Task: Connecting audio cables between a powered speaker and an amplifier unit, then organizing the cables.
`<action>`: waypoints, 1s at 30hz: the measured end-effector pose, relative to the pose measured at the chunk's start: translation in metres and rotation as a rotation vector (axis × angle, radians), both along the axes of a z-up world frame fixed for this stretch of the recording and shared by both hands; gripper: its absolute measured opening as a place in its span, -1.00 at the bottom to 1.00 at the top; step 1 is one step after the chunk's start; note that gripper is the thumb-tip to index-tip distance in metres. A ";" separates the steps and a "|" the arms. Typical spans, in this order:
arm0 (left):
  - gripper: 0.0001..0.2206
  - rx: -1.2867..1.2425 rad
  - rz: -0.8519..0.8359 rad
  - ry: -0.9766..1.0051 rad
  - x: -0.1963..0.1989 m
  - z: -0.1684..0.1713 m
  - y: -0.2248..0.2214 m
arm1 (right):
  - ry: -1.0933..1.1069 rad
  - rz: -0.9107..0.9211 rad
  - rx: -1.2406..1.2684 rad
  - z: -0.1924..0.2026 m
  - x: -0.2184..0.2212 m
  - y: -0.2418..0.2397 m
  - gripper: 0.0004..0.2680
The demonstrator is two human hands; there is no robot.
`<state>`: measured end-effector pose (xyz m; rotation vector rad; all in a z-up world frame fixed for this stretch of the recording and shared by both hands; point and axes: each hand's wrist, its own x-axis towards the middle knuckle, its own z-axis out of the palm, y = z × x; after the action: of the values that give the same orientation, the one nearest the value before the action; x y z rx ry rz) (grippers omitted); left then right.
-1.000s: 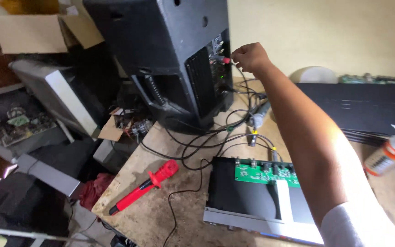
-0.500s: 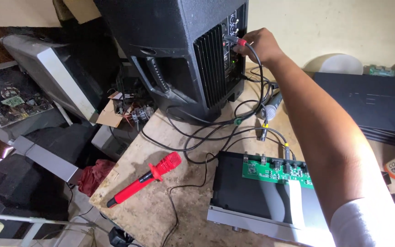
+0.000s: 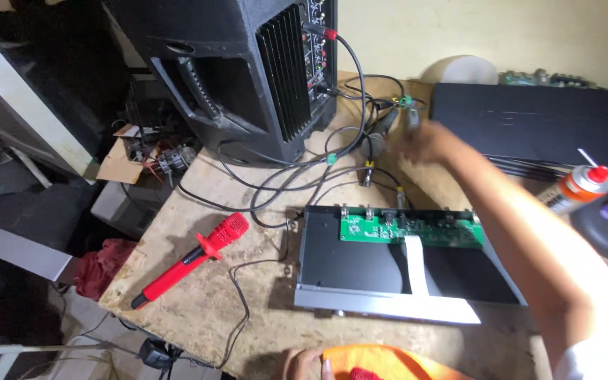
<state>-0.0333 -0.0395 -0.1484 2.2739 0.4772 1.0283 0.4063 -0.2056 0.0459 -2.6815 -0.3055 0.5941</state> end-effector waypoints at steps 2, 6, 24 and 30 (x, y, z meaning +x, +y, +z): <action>-0.88 0.127 -0.142 -0.063 0.012 0.053 0.000 | 0.010 0.138 -0.266 -0.025 -0.023 -0.007 -0.57; -0.74 0.349 -0.479 -0.094 0.037 0.108 -0.011 | 0.067 -0.146 -0.009 -0.081 -0.043 -0.028 -0.47; -0.63 0.184 -0.709 0.377 0.074 0.126 -0.002 | 0.089 -0.479 0.174 -0.131 -0.017 -0.016 -0.54; -0.64 0.193 -0.743 0.281 0.077 0.128 0.000 | 0.062 -0.744 0.556 -0.096 -0.043 -0.006 -0.65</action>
<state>0.0433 -0.0392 -0.0201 2.4605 -0.3713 0.3916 0.3632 -0.2116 -0.0497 -2.0139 0.4686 0.2917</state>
